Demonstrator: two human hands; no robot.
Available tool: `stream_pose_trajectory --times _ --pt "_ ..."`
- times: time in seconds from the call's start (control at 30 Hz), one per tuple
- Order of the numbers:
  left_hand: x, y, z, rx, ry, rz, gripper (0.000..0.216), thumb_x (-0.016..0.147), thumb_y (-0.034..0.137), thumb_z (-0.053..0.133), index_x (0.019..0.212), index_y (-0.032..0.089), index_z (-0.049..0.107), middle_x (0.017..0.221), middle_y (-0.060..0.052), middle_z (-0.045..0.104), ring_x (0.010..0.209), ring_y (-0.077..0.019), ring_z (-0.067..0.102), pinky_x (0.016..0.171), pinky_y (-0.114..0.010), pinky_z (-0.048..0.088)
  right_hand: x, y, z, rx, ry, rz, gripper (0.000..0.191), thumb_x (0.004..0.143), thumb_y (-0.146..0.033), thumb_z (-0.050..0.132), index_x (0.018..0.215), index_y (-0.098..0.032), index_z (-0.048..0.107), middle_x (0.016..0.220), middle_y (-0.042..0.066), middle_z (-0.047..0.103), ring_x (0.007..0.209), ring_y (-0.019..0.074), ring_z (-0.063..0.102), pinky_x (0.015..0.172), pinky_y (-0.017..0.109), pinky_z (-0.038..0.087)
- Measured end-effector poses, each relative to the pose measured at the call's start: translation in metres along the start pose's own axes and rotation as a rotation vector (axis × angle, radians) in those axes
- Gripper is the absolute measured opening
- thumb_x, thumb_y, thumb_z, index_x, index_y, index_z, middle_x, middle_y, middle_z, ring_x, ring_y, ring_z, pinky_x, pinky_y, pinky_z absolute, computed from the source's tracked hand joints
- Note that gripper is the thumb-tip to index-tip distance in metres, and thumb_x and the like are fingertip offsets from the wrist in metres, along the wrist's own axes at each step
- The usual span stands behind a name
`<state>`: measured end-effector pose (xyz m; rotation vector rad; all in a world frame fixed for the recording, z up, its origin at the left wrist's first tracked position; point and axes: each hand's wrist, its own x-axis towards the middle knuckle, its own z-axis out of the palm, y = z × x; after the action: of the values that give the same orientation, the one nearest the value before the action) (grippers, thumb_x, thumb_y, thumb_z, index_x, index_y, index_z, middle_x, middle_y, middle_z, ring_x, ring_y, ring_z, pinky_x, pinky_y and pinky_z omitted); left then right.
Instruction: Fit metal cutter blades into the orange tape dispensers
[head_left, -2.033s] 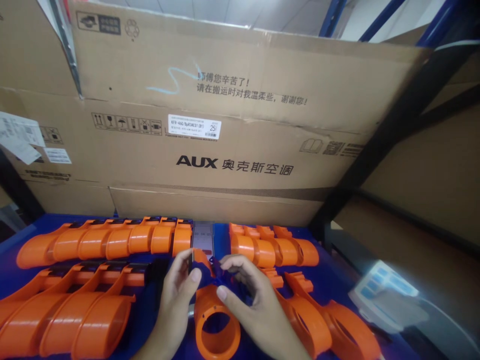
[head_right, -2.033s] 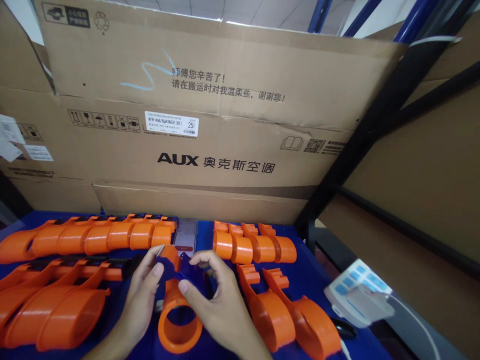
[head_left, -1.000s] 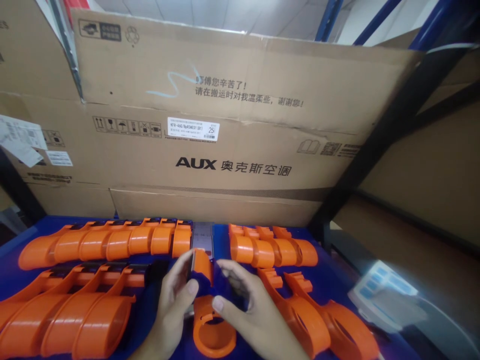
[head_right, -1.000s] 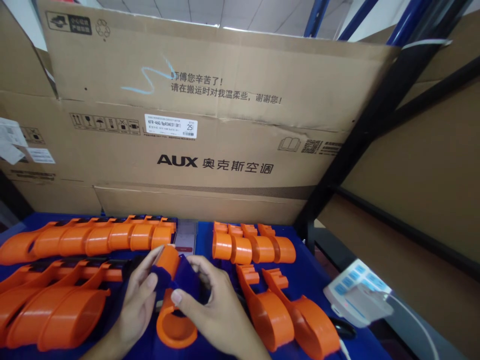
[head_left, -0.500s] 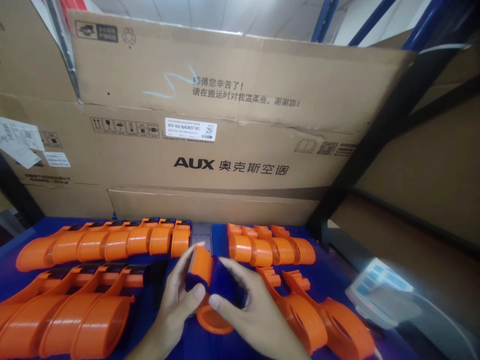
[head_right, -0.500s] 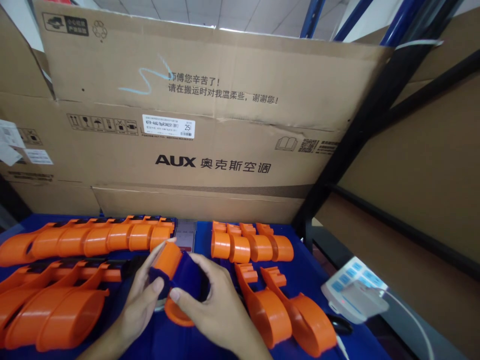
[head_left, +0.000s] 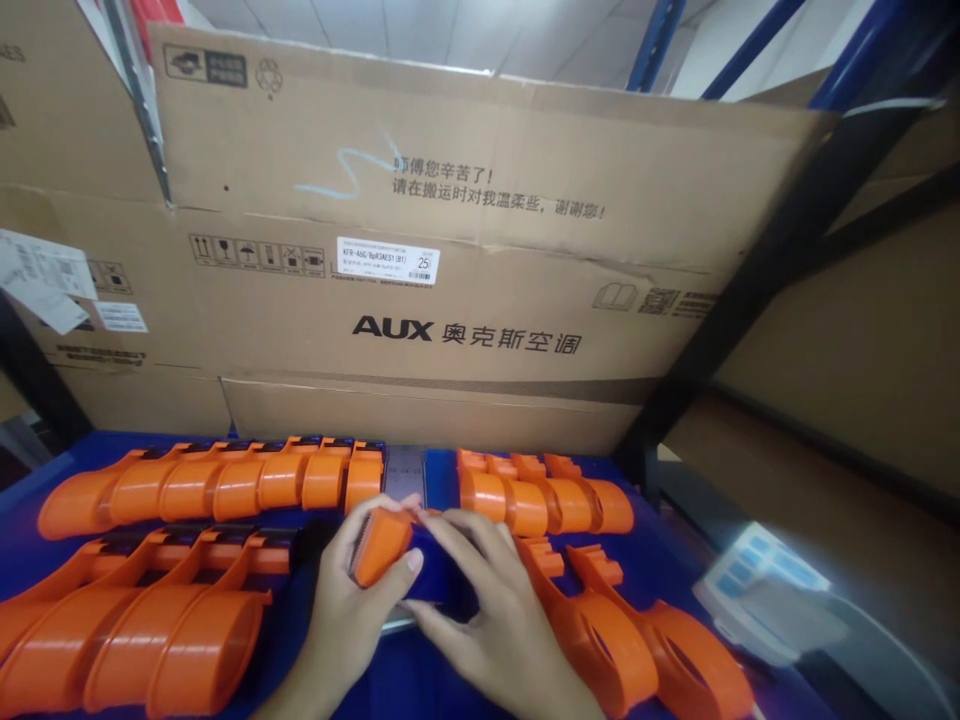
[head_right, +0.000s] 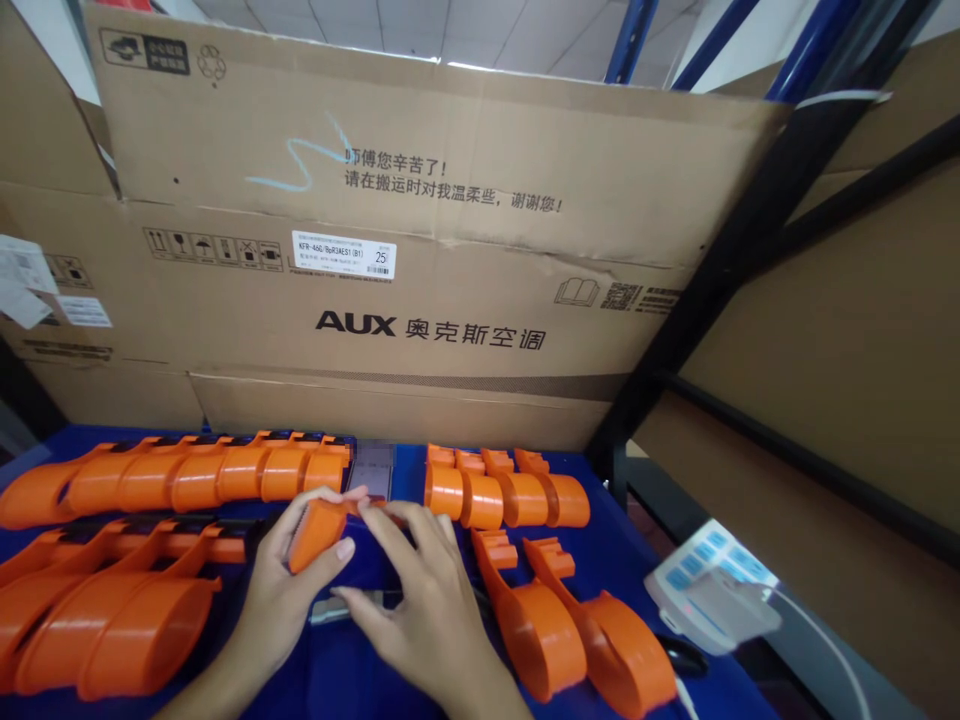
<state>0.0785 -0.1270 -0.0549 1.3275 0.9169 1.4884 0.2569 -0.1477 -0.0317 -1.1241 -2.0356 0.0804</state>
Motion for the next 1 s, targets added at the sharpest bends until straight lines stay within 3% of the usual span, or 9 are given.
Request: stream_pose_trajectory --times 0.3,0.4,0.5,0.57,0.63,0.7,0.83,0.93,1.0 --pt "0.003 0.009 -0.002 0.054 0.001 0.039 0.031 0.085 0.031 0.074 0.113 0.022 0.066 0.120 -0.009 0.075 0.118 -0.0323 0.068 0.103 -0.044 0.052 0.004 -0.009 -0.005 0.000 -0.014 0.029 0.071 0.078 -0.034 0.082 0.144 -0.028 0.058 0.126 0.011 0.066 0.112 0.0307 0.064 0.098 0.046 0.055" --pt "-0.001 0.008 -0.003 0.014 -0.022 0.045 0.051 0.087 0.035 0.072 0.135 0.023 0.058 0.137 -0.013 0.067 0.127 -0.0340 0.063 0.105 -0.044 0.051 0.005 -0.010 -0.006 0.047 0.014 0.083 0.070 0.077 -0.037 0.082 0.143 -0.027 0.060 0.125 0.011 0.069 0.111 0.0318 0.066 0.100 0.047 0.053" --pt "-0.010 0.002 -0.004 -0.017 -0.164 0.122 0.078 0.090 0.044 0.068 0.157 0.026 0.034 0.160 -0.016 0.044 0.142 -0.0380 0.048 0.112 -0.050 0.045 0.006 -0.007 -0.007 0.185 0.094 0.234 0.056 0.087 -0.042 0.072 0.139 -0.022 0.062 0.123 0.012 0.072 0.111 0.0317 0.067 0.101 0.047 0.053" --pt "-0.014 -0.003 -0.004 0.130 -0.291 0.261 0.094 0.083 0.050 0.074 0.161 0.027 0.027 0.166 -0.017 0.032 0.148 -0.0425 0.037 0.116 -0.057 0.039 0.008 -0.003 -0.008 0.329 0.144 0.381 0.042 0.096 -0.047 0.059 0.127 -0.019 0.068 0.113 0.010 0.075 0.104 0.0291 0.070 0.094 0.041 0.056" --pt "-0.017 -0.008 -0.004 0.373 -0.360 0.421 0.108 0.071 0.050 0.085 0.160 0.028 0.029 0.167 -0.018 0.028 0.150 -0.0465 0.031 0.117 -0.062 0.035 0.009 0.002 -0.008 0.444 0.179 0.505 0.045 0.100 -0.056 0.049 0.108 -0.018 0.072 0.096 0.007 0.076 0.091 0.0262 0.071 0.080 0.035 0.058" --pt "-0.019 -0.014 -0.004 0.576 -0.345 0.545 0.113 0.064 0.045 0.091 0.159 0.029 0.032 0.165 -0.019 0.029 0.147 -0.0474 0.034 0.115 -0.063 0.037 0.010 0.005 -0.006 0.485 0.207 0.574 0.053 0.097 -0.065 0.047 0.091 -0.018 0.072 0.084 0.005 0.074 0.083 0.0243 0.068 0.070 0.031 0.057" --pt "-0.019 -0.024 -0.003 0.755 -0.168 0.651 0.097 0.071 0.025 0.084 0.156 0.028 0.037 0.145 -0.019 0.047 0.132 -0.0394 0.053 0.107 -0.054 0.049 0.009 0.008 -0.001 0.478 0.177 0.586 0.059 0.093 -0.074 0.045 0.081 -0.020 0.066 0.077 0.003 0.070 0.077 0.0228 0.064 0.066 0.031 0.055" --pt "-0.014 -0.025 -0.005 0.789 -0.146 0.705 0.094 0.070 0.014 0.077 0.154 0.028 0.038 0.136 -0.016 0.053 0.124 -0.0358 0.058 0.106 -0.052 0.050 0.009 0.011 0.000 0.374 0.134 0.524 0.058 0.100 -0.068 0.037 0.076 -0.022 0.064 0.073 0.004 0.069 0.074 0.0238 0.064 0.068 0.033 0.053" --pt "-0.008 -0.023 -0.007 0.788 -0.150 0.755 0.097 0.069 0.009 0.073 0.156 0.028 0.034 0.140 -0.015 0.054 0.128 -0.0362 0.056 0.109 -0.054 0.048 0.010 0.015 -0.003 0.180 0.154 0.451 0.053 0.105 -0.056 0.034 0.081 -0.022 0.066 0.079 0.007 0.071 0.081 0.0261 0.065 0.076 0.036 0.051"
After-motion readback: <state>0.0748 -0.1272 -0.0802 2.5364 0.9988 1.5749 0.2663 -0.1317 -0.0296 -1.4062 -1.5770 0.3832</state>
